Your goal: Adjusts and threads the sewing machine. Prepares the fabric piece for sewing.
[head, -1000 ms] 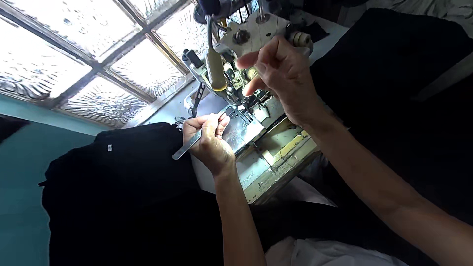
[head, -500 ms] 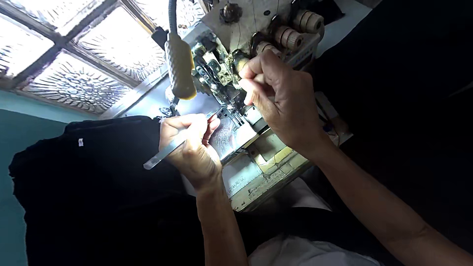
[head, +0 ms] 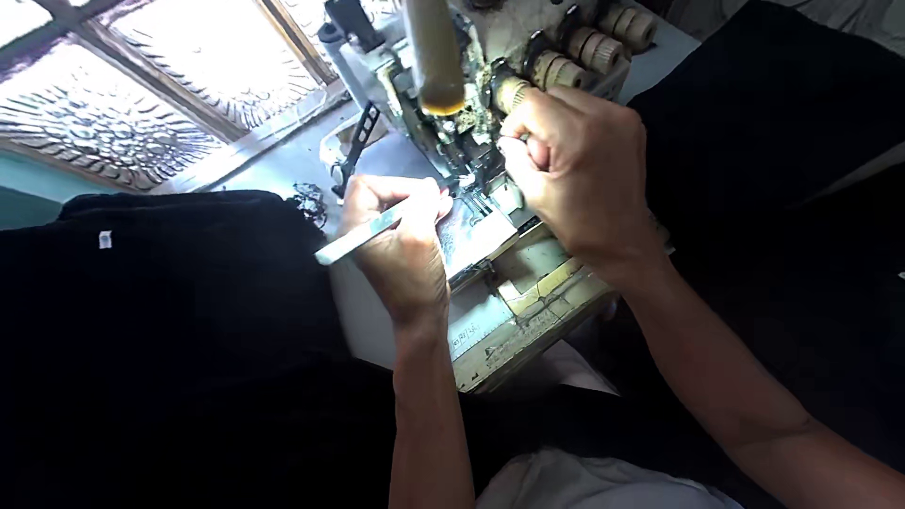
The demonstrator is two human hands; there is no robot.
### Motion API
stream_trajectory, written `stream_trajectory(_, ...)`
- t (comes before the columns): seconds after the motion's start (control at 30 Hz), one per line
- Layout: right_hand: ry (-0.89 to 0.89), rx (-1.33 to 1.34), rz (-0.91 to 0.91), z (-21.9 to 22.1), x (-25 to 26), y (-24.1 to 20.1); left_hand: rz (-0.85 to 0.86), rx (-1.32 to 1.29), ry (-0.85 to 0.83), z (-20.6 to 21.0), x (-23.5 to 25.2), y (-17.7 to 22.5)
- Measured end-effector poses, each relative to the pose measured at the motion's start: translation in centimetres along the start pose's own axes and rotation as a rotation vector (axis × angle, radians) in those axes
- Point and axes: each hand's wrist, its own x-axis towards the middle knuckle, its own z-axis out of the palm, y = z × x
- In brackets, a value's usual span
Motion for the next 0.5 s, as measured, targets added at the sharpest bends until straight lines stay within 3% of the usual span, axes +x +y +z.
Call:
stream_trajectory(0.2,0.112,-0.014,-0.076,-1.0,-1.2,0.4,-0.027,-0.049,0.018,0.2,0.1,0.0)
stream_trajectory(0.5,0.265,0.283,-0.279,-1.5,-2.7,1.3,-0.003,-0.111,0.111,0.1,-0.1,0.1)
